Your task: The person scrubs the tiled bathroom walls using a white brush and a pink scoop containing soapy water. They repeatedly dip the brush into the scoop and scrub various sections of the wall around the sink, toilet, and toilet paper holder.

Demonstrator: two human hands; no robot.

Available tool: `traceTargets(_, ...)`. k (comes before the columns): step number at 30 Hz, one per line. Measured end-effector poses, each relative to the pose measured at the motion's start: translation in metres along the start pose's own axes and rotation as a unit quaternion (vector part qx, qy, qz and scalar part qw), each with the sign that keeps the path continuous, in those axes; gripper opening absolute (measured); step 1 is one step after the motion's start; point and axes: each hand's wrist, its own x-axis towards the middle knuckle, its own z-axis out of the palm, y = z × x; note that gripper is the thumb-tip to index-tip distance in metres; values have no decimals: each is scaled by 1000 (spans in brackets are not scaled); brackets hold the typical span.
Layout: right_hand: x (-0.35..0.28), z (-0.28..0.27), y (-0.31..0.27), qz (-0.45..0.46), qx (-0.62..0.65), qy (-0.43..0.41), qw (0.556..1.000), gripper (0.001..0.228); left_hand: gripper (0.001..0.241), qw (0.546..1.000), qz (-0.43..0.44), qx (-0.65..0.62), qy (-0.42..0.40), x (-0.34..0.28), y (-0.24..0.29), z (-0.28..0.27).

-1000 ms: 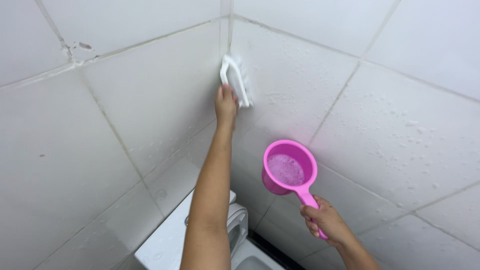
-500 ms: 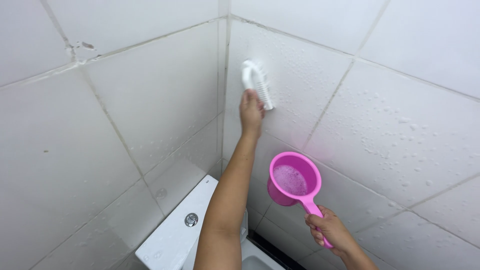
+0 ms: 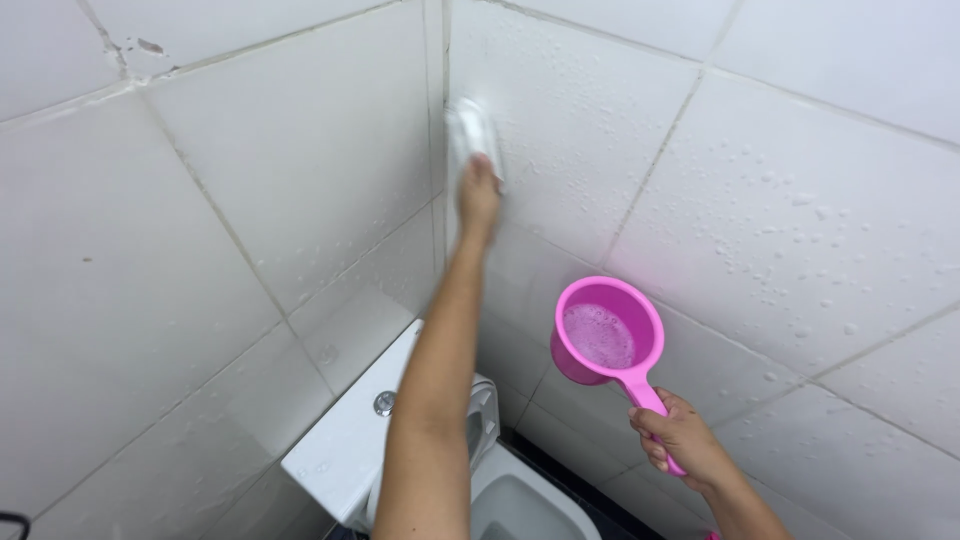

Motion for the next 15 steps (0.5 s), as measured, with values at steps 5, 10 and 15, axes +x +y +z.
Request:
traceTargets(5, 0, -21, 26, 8, -5, 2, 1000, 26, 45, 984, 60, -4, -169, -127, -86, 63)
traceTargets(10, -11, -47, 46, 19, 6, 24, 1000, 27, 38, 973, 79, -11, -217, -118, -127, 51)
traceTargets(15, -29, -56, 55, 37, -2, 82, 996, 37, 47, 999, -17, -19, -21, -40, -125, -26)
